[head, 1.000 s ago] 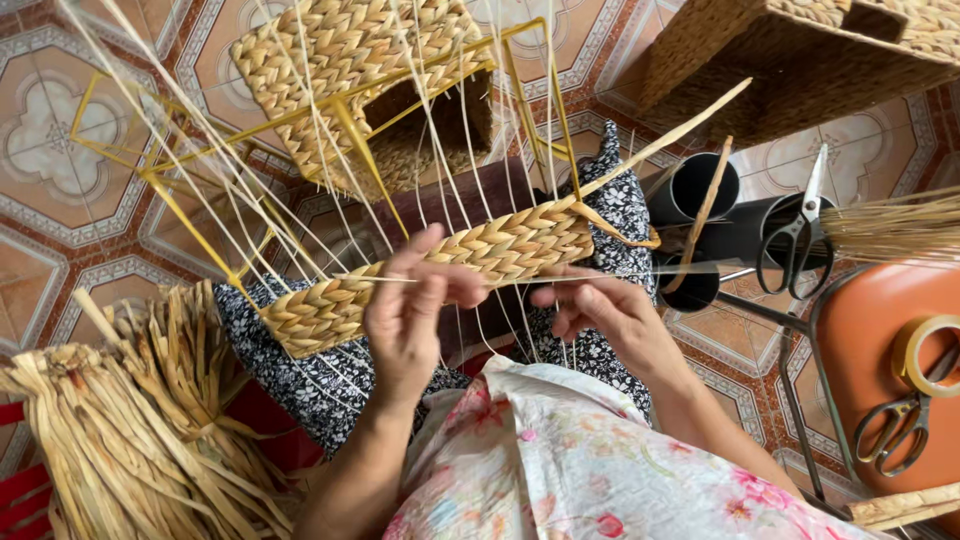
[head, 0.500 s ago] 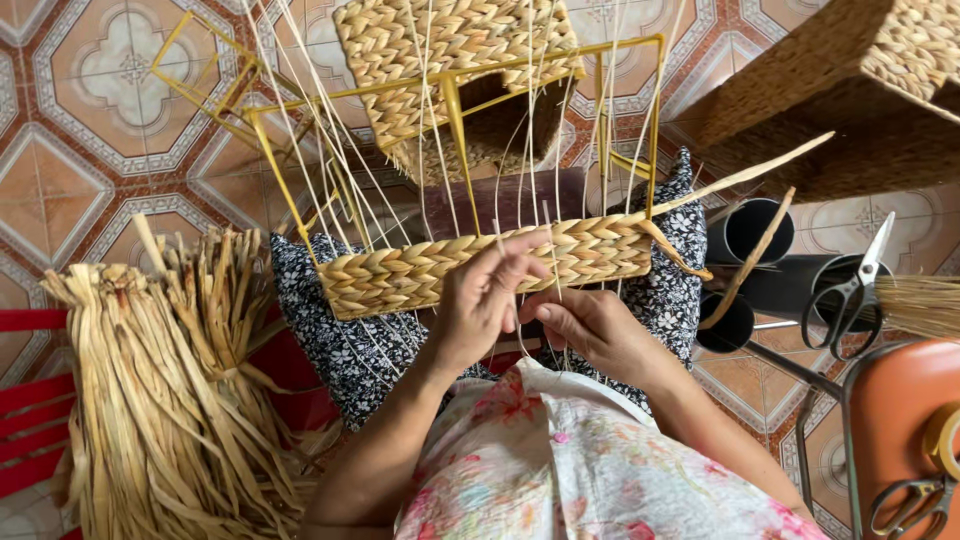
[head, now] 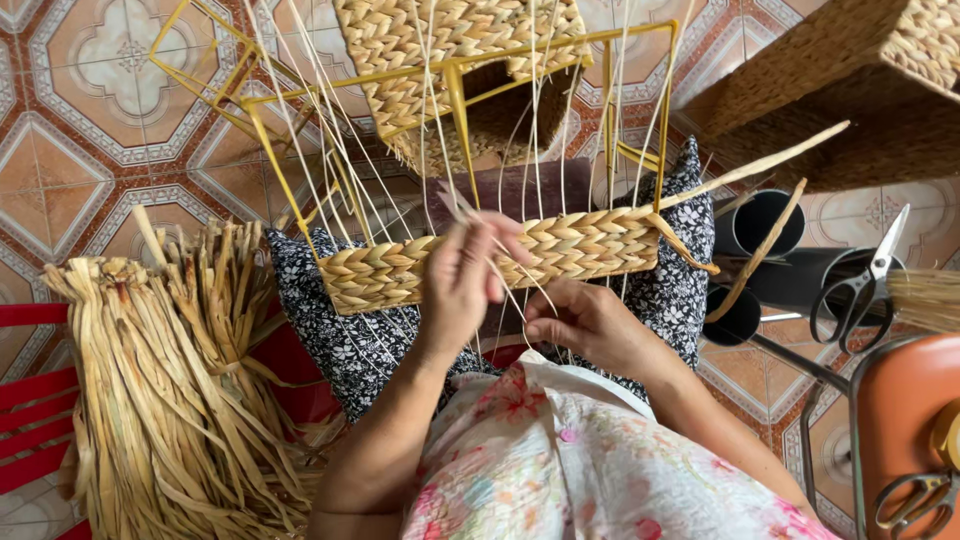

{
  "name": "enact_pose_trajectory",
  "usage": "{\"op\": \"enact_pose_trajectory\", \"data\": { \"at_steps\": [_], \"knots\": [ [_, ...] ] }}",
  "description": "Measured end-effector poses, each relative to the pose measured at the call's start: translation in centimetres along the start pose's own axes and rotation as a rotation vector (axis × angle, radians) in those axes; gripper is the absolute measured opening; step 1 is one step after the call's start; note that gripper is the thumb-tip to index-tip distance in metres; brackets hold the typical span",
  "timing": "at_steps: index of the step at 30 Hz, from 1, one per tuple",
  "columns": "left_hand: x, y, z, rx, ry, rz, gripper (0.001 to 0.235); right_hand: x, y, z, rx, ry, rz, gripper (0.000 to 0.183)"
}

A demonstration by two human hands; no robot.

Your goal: The person weaves a basket by hand, interlacing dried palm strips through a yellow metal frame. The person repeatedly threads and pulls the strips to form a tight braided pattern along the basket's edge.

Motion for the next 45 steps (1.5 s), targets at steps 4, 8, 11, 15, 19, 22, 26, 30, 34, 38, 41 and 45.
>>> {"op": "enact_pose_trajectory", "data": {
  "at_steps": [4,8,11,15,19,22,26,30,34,38,41,45],
  "knots": [
    [-1.1,2.5,0.3,-0.147,-0.136,-0.132,0.035,-4.7,2.0,-1.5,-0.218,-0.115,0.373,0.015],
    [-0.7,1.1,1.5,-0.152,-0.163,-0.275,0.034,-5.2,5.2,-2.6,-0.437,0.034,0.605,0.008],
    [0.3,-0.5,3.2,-0.088,-0.170,-0.369,0.033,-4.9,7.6,-4.2,-0.527,0.200,0.807,0.009],
    [2.2,-3.6,4.4,0.114,-0.032,-0.088,0.033,-5.2,13.7,-10.6,-0.893,0.352,0.644,0.008],
    [3.0,-6.5,5.1,0.230,-0.139,0.156,0.022,-3.4,18.6,-18.6,-1.141,0.432,0.217,0.003],
    [3.7,-7.3,5.4,0.248,-0.128,0.266,0.019,-2.3,20.2,-22.6,-1.264,0.325,0.019,0.005],
    [4.2,-7.6,5.8,0.257,-0.107,0.290,0.019,-1.2,19.6,-24.7,-1.325,0.202,-0.082,0.007],
    [4.3,-7.3,6.1,0.246,-0.106,0.367,0.017,-0.8,19.4,-24.3,-1.321,0.173,-0.074,0.004],
    [3.8,-8.1,6.5,0.261,-0.153,0.407,0.015,-1.8,19.2,-20.3,-1.230,0.152,-0.164,0.006],
    [3.1,-11.0,8.1,0.319,-0.235,0.524,0.016,-4.0,18.2,-11.3,-1.057,0.171,-0.175,0.017],
    [1.1,-13.5,8.7,0.310,-0.617,0.564,0.018,-5.9,17.2,-6.1,-1.001,-0.025,-0.222,0.021],
    [2.5,-16.5,11.2,0.470,-0.608,0.702,0.024,-6.2,16.4,-3.8,-0.968,-0.008,-0.304,0.014]
  ]
}}
Point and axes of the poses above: each hand's wrist, its own z-axis towards the middle knuckle, its own y-axis out of the back of the hand, x = y × z, the point moved 7 cm from there along z, towards the middle knuckle, and after that the axes turned 9 degrees about x, right-handed, at the moved point
